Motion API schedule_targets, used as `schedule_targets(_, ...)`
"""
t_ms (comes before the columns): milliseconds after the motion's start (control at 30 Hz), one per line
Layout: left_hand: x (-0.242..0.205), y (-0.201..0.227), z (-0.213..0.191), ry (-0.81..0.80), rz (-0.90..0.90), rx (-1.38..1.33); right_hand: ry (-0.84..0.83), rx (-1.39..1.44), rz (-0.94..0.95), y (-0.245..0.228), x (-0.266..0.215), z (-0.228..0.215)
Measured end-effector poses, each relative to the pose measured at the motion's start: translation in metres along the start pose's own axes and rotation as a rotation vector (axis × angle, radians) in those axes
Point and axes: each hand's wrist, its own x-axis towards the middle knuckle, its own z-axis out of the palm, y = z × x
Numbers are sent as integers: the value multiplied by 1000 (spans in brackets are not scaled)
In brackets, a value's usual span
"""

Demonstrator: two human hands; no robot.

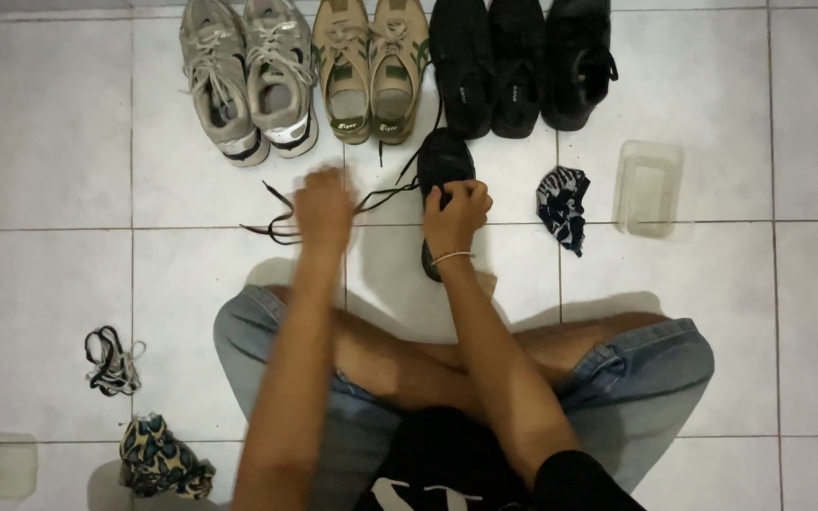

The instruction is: Threading a shoelace through the eyelets of a black shoe while sitting on the floor

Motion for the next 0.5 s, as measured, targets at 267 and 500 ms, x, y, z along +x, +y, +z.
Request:
schedule_targets(267,8,99,37,290,140,-218,30,-30,13,12,2,6)
schedule_targets(500,-17,13,19,-204,102,-244,0,19,40,-17,-7,-9)
